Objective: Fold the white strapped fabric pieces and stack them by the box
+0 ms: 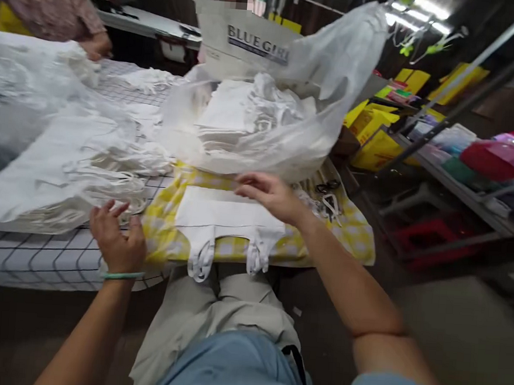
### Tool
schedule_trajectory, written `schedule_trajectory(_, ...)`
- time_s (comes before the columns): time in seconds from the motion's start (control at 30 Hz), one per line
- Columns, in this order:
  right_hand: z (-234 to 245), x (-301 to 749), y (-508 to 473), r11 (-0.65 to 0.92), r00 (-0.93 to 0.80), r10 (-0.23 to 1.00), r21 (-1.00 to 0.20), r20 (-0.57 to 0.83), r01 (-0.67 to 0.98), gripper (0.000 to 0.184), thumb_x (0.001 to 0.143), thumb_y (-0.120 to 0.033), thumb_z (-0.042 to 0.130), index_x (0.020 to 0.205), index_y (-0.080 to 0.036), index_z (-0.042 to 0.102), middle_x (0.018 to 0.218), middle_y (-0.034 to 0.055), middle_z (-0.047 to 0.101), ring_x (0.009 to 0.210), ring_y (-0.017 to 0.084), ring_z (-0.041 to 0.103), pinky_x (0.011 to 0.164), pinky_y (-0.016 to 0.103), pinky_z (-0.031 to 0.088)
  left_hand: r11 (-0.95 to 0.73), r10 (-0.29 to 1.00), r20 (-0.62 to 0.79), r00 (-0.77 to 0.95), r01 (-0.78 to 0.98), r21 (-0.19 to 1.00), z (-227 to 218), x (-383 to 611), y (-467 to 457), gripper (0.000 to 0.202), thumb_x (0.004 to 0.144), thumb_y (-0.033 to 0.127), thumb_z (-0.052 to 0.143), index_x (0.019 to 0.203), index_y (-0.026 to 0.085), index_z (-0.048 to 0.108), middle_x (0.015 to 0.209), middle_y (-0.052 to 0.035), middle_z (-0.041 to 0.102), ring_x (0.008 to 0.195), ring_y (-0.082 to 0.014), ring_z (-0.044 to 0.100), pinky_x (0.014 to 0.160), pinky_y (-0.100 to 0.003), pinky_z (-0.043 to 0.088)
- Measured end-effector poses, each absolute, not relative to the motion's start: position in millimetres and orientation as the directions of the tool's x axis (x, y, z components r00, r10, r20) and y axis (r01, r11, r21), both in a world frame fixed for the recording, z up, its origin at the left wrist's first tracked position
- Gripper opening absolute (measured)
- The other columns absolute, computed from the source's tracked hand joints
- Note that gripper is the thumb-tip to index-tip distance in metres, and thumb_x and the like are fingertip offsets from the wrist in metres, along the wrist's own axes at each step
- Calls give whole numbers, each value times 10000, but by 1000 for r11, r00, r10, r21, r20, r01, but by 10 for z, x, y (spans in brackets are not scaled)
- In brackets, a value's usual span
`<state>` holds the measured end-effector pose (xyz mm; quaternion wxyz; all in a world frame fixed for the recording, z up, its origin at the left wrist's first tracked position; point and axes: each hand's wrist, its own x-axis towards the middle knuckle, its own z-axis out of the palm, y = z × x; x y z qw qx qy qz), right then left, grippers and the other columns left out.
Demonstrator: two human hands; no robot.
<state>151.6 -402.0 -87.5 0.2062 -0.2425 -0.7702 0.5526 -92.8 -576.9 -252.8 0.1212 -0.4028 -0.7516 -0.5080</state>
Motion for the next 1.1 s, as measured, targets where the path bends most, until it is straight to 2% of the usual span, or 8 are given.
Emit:
schedule_trajectory(0.07,-1110,2154,-3796,235,-588,809,-932,30,277,321,788,-400,618,1009,-167,629,896,58,697,883,179,641,864,346,478,163,425,666,-613,775,610,-2360,-677,-5634,306,862,218,502,1159,160,548,1296,-164,510,1329,-312,359,1128,-553,200)
schedule_trajectory(0.13,-1462,2581,-3606,202,-416,909,-904,30,376,301,766,-400,617,944,-158,631,824,55,682,807,173,630,817,341,488,62,535,667,-519,811,582,-2224,-398,-5417,267,854,215,497,1100,173,591,1230,-138,567,1238,-280,466,1080,-483,323)
schedule_trajectory(0.23,-1962,2829,-3446,165,-366,931,-874,-15,457,270,769,-379,579,902,-150,632,814,57,666,768,166,613,768,318,488,-86,758,546,-356,776,624,-2177,-92,-5011,251,860,211,433,1031,187,616,1080,-95,642,1061,-227,582,954,-387,449)
schedule_trajectory(0.4,-2252,2587,-3307,282,-449,894,-788,8,547,208,826,-309,517,913,-175,650,845,40,673,790,157,603,761,277,462,-13,905,340,-254,784,620,-2426,-71,-4573,230,830,229,427,909,174,637,932,-97,670,867,-222,621,812,-355,484)
schedule_trajectory(0.63,-2306,2098,-2993,324,-387,922,-492,-29,808,366,855,-513,532,900,-175,664,910,129,677,882,252,607,795,342,417,-43,939,318,-130,874,484,-2656,-188,-4596,252,864,329,469,980,190,643,1059,-106,636,990,-257,572,911,-417,428)
schedule_trajectory(0.83,-2308,1980,-3088,457,-452,886,-374,108,807,165,840,-309,561,904,-179,640,993,104,660,967,244,574,812,332,394,-97,931,354,-90,874,476,-2551,-168,-4631,227,870,278,483,968,165,654,1028,-118,650,967,-244,584,885,-417,462)
schedule_trajectory(0.97,-2400,1984,-3159,441,-455,884,-512,106,737,249,883,-356,446,877,-166,608,822,84,676,777,206,615,700,297,417,-30,939,321,-119,906,423,-2486,-253,-4703,255,882,241,470,1047,167,650,1172,-127,635,1101,-239,563,965,-422,446)
schedule_trajectory(1.1,-2562,1950,-3042,399,-437,895,-591,87,701,318,848,-423,416,947,-182,598,800,73,698,716,212,652,651,296,439,205,959,116,-260,913,352,-2497,-440,-4777,474,901,338,461,1349,188,500,1500,-130,367,1402,-327,279,1112,-572,250)
